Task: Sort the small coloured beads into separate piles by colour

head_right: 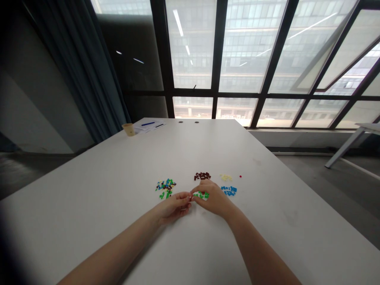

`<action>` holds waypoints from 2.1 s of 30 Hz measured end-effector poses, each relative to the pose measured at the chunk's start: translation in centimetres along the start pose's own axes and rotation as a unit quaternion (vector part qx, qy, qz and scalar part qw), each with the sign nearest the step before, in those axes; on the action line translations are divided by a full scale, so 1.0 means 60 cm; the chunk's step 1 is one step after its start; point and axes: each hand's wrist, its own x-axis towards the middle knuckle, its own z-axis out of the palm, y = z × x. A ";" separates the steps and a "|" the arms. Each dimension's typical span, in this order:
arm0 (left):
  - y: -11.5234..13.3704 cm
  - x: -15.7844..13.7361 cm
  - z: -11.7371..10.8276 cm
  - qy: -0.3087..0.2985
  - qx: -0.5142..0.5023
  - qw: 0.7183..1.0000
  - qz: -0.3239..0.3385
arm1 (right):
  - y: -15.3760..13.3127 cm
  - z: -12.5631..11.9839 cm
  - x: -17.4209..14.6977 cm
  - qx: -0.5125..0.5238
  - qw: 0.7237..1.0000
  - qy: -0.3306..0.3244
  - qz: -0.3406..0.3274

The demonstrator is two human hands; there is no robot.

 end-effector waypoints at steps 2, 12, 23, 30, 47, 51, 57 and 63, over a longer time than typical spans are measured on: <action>0.000 0.000 0.000 0.002 -0.006 1.000 0.003 | -0.001 0.002 -0.001 0.000 1.000 -0.012 -0.007; 0.000 -0.001 0.001 0.000 0.003 1.000 0.007 | -0.007 0.010 0.001 -0.033 0.999 -0.019 -0.018; 0.011 0.006 -0.009 0.086 0.008 0.995 0.054 | 0.056 -0.005 -0.014 -0.032 0.981 -0.161 0.107; 0.012 0.003 -0.010 0.077 0.028 0.996 0.047 | 0.060 -0.006 -0.015 -0.022 0.966 -0.221 0.134; 0.138 -0.020 -0.181 0.408 0.503 0.721 0.247 | 0.064 -0.018 -0.010 -0.072 0.976 -0.116 0.170; 0.121 -0.010 -0.187 0.334 0.640 0.675 0.155 | 0.066 -0.018 -0.010 -0.072 0.975 -0.122 0.171; 0.116 -0.007 -0.173 0.306 0.651 0.676 0.159 | 0.062 -0.017 -0.010 -0.070 0.976 -0.120 0.169; 0.115 -0.007 -0.164 0.293 0.671 0.658 0.173 | 0.057 -0.016 -0.009 -0.062 0.975 -0.119 0.175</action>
